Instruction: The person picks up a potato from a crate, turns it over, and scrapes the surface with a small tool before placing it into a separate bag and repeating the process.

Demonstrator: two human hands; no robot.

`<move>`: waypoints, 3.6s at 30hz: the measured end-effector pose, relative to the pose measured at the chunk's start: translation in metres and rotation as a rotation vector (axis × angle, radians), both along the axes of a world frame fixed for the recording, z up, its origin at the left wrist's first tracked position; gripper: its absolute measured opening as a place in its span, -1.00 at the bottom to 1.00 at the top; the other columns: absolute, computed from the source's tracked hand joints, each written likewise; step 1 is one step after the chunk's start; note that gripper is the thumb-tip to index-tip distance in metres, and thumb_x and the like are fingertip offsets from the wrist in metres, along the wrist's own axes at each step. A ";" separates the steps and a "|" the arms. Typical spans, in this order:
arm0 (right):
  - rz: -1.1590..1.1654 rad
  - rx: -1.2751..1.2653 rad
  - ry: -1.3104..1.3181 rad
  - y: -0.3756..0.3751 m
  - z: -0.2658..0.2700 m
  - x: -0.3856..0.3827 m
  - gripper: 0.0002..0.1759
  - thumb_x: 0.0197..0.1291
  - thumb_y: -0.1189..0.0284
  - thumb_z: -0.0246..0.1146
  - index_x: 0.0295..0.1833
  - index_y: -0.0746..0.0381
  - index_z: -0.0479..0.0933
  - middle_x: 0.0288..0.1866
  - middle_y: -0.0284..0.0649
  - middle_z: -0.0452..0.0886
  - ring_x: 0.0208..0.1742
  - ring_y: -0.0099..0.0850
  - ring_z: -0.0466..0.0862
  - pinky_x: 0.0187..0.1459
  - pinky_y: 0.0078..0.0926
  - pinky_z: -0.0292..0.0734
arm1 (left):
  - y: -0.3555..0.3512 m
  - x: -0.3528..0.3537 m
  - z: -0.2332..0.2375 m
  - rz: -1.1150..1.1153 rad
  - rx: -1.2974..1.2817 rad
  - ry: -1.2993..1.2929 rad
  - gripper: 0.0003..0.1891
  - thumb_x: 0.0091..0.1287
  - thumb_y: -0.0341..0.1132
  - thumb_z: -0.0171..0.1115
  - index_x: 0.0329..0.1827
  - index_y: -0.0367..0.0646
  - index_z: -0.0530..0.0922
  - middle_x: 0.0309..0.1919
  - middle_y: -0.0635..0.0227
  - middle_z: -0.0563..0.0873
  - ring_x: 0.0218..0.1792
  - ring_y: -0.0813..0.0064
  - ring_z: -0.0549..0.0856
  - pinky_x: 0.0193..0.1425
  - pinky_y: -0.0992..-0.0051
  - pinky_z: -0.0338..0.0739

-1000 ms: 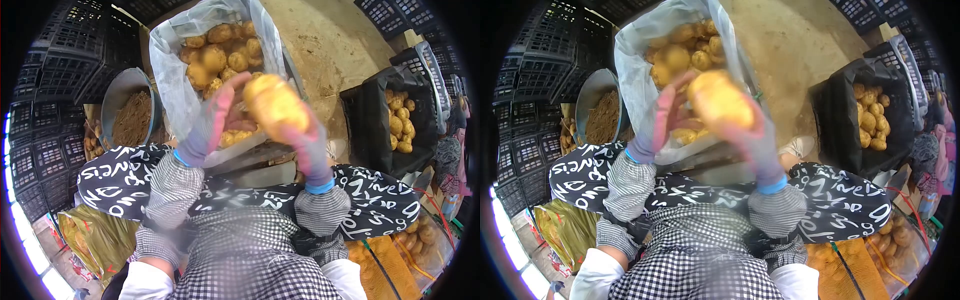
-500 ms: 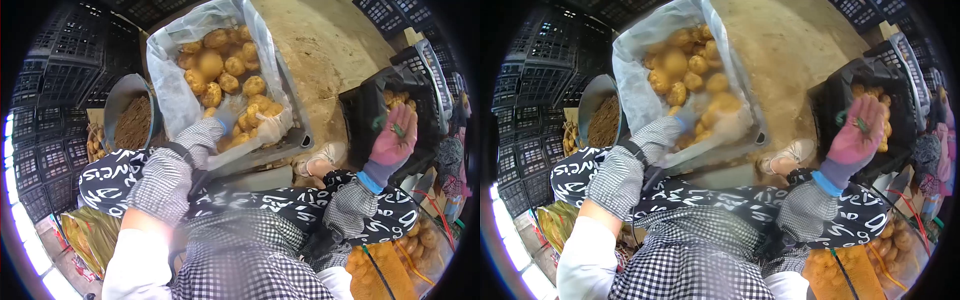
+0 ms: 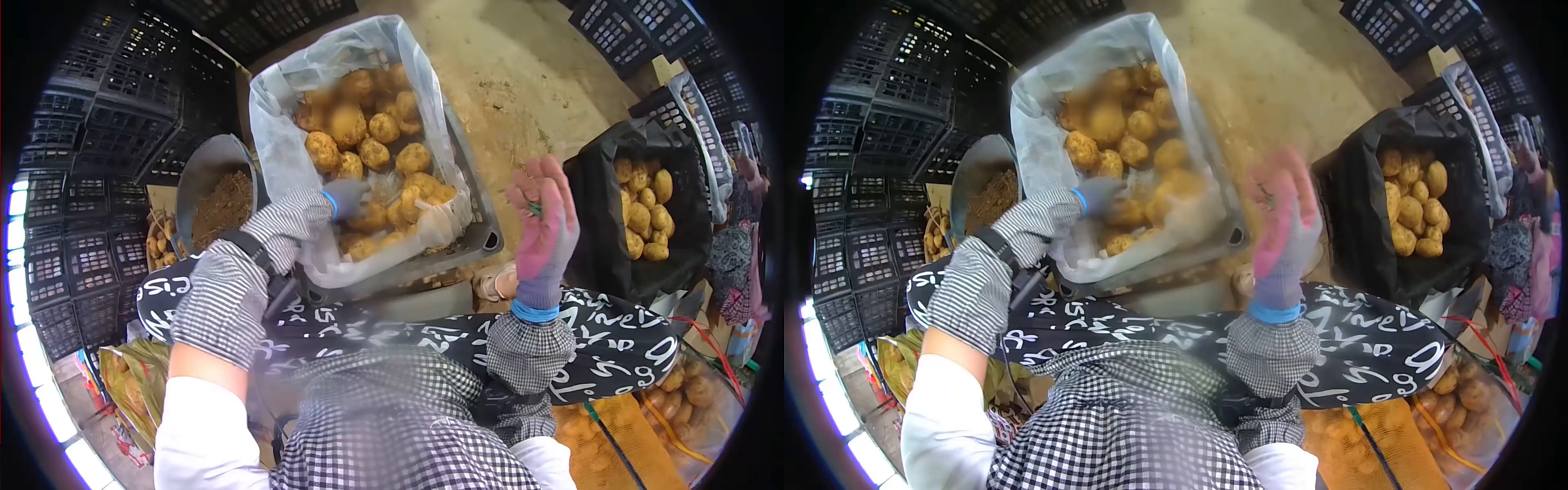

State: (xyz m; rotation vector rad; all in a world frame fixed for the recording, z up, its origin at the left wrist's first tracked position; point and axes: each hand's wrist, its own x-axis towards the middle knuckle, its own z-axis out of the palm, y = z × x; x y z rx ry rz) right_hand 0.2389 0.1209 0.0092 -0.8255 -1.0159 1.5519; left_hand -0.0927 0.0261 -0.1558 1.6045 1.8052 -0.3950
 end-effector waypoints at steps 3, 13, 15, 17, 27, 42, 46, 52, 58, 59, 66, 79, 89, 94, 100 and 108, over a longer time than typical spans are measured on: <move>-0.028 -0.019 -0.124 -0.006 0.008 -0.006 -0.50 0.48 0.32 0.13 0.37 0.42 0.40 0.21 -0.07 0.59 0.07 -0.32 0.69 0.12 -0.36 0.61 | -0.011 0.037 0.010 0.103 -0.037 0.033 0.17 0.11 0.07 0.42 0.64 -0.14 -0.15 0.10 -0.07 0.67 0.08 0.04 0.70 0.18 0.23 0.57; 0.085 -0.354 0.114 -0.028 -0.018 -0.014 -0.48 0.40 0.42 0.25 0.40 0.38 0.39 0.28 -0.16 0.56 0.19 -0.46 0.58 0.22 -0.53 0.48 | 0.007 0.038 0.035 0.183 -0.079 -0.107 -0.25 -0.02 -0.03 0.56 0.21 -0.28 0.54 -0.06 0.04 0.75 -0.02 0.25 0.75 0.09 0.31 0.64; 0.163 -0.294 -0.006 -0.031 -0.036 -0.023 -0.47 0.40 0.42 0.25 0.41 0.39 0.38 0.29 -0.14 0.55 0.22 -0.44 0.57 0.25 -0.51 0.46 | 0.013 0.042 0.087 0.532 -0.082 -0.389 -0.28 0.03 -0.15 0.56 0.24 -0.29 0.48 0.00 0.10 0.72 0.00 0.34 0.73 0.12 0.37 0.64; 0.238 -0.254 -0.128 -0.034 -0.040 -0.031 -0.46 0.41 0.39 0.24 0.41 0.40 0.37 0.31 -0.12 0.54 0.26 -0.42 0.56 0.29 -0.49 0.44 | 0.005 0.057 0.129 0.699 0.082 -0.770 -0.28 0.06 -0.30 0.53 0.30 -0.28 0.41 0.09 0.15 0.66 0.04 0.38 0.70 0.16 0.39 0.62; 0.679 -0.601 0.263 -0.047 -0.014 -0.034 -0.27 0.39 0.17 0.29 0.49 0.31 0.21 0.32 -0.19 0.47 0.27 -0.40 0.54 0.31 -0.47 0.46 | -0.027 0.144 0.175 0.884 0.664 -1.399 -0.03 -0.01 -0.50 0.59 0.50 -0.18 0.20 0.33 0.21 0.49 0.31 0.34 0.53 0.42 0.35 0.44; 0.441 -0.149 0.110 -0.046 0.000 -0.051 0.09 0.01 0.39 0.58 0.56 0.36 0.07 0.50 -0.09 0.27 0.44 -0.28 0.39 0.46 -0.27 0.32 | -0.033 0.110 0.163 0.760 0.656 -1.468 -0.05 0.12 -0.39 0.56 0.55 -0.16 0.16 0.42 0.20 0.34 0.43 0.31 0.38 0.48 0.26 0.38; 0.432 -0.113 0.053 -0.047 0.004 -0.053 0.10 0.00 0.36 0.59 0.56 0.35 0.08 0.51 -0.13 0.26 0.44 -0.29 0.39 0.44 -0.29 0.34 | -0.035 0.107 0.167 0.746 0.640 -1.536 -0.19 0.25 -0.23 0.48 0.51 -0.19 0.24 0.40 0.23 0.36 0.42 0.37 0.38 0.48 0.32 0.36; 0.427 -0.081 -0.018 -0.048 0.001 -0.050 0.08 0.00 0.34 0.60 0.54 0.35 0.12 0.48 -0.14 0.30 0.42 -0.32 0.41 0.41 -0.33 0.38 | -0.033 0.098 0.161 0.913 0.454 -1.617 -0.30 0.34 -0.23 0.39 0.49 -0.18 0.29 0.38 0.24 0.40 0.40 0.42 0.41 0.45 0.38 0.38; 0.338 0.390 -0.608 -0.046 -0.011 -0.047 -0.11 0.02 0.51 0.50 0.48 0.32 0.26 0.21 -0.20 0.50 0.19 -0.39 0.56 0.19 -0.46 0.53 | -0.037 0.113 0.176 0.819 0.462 -1.406 -0.18 0.15 -0.19 0.55 0.46 -0.19 0.35 0.39 0.27 0.46 0.41 0.37 0.43 0.51 0.35 0.26; 0.380 0.280 -0.533 -0.047 -0.013 -0.044 -0.16 0.07 0.50 0.47 0.47 0.32 0.29 0.22 -0.20 0.51 0.19 -0.40 0.57 0.18 -0.46 0.53 | -0.037 0.111 0.177 0.805 0.450 -1.389 -0.20 0.15 -0.21 0.55 0.45 -0.19 0.37 0.38 0.29 0.46 0.42 0.37 0.42 0.53 0.35 0.23; 0.457 -0.318 -0.190 -0.034 -0.006 -0.032 -0.27 0.36 0.16 0.25 0.48 0.35 0.26 0.31 -0.14 0.49 0.11 -0.44 0.64 0.09 -0.58 0.59 | -0.035 0.110 0.161 0.800 0.435 -1.556 -0.30 0.25 -0.26 0.48 0.42 -0.20 0.37 0.36 0.26 0.46 0.35 0.42 0.49 0.47 0.38 0.38; 0.554 -0.303 -0.106 -0.032 0.005 -0.026 -0.41 0.36 0.30 0.18 0.38 0.43 0.35 0.37 -0.13 0.45 0.29 -0.45 0.53 0.24 -0.61 0.48 | -0.039 0.107 0.162 0.773 0.435 -1.647 -0.26 0.22 -0.33 0.48 0.45 -0.20 0.32 0.35 0.25 0.47 0.37 0.39 0.48 0.48 0.36 0.35; 0.641 -0.255 -0.061 -0.039 0.000 -0.029 -0.21 0.19 0.37 0.45 0.44 0.37 0.25 0.35 -0.13 0.43 0.32 -0.39 0.51 0.33 -0.41 0.46 | -0.034 0.113 0.168 0.660 0.620 -1.409 -0.30 0.14 -0.52 0.48 0.37 -0.27 0.38 0.27 0.25 0.51 0.31 0.45 0.51 0.41 0.43 0.42; 0.602 -0.114 -0.031 -0.040 -0.010 -0.032 -0.03 -0.04 0.51 0.60 0.46 0.36 0.23 0.42 -0.08 0.37 0.37 -0.33 0.48 0.38 -0.37 0.42 | -0.037 0.109 0.160 0.627 0.600 -1.501 -0.32 0.18 -0.45 0.49 0.37 -0.28 0.38 0.30 0.23 0.46 0.31 0.41 0.51 0.42 0.42 0.41; 0.586 0.060 -0.118 -0.045 -0.017 -0.034 0.01 -0.09 0.53 0.61 0.48 0.36 0.21 0.52 -0.04 0.28 0.45 -0.27 0.39 0.44 -0.31 0.35 | -0.037 0.111 0.170 0.924 0.405 -1.646 -0.30 0.23 -0.36 0.46 0.43 -0.25 0.34 0.29 0.19 0.49 0.32 0.43 0.51 0.44 0.43 0.39; 0.560 0.117 -0.314 -0.040 -0.013 -0.035 -0.06 -0.02 0.57 0.50 0.51 0.36 0.22 0.51 -0.10 0.31 0.46 -0.35 0.38 0.40 -0.42 0.34 | -0.035 0.111 0.170 0.663 0.620 -1.189 -0.05 -0.06 -0.45 0.63 0.46 -0.27 0.29 0.32 0.23 0.47 0.35 0.43 0.48 0.47 0.40 0.35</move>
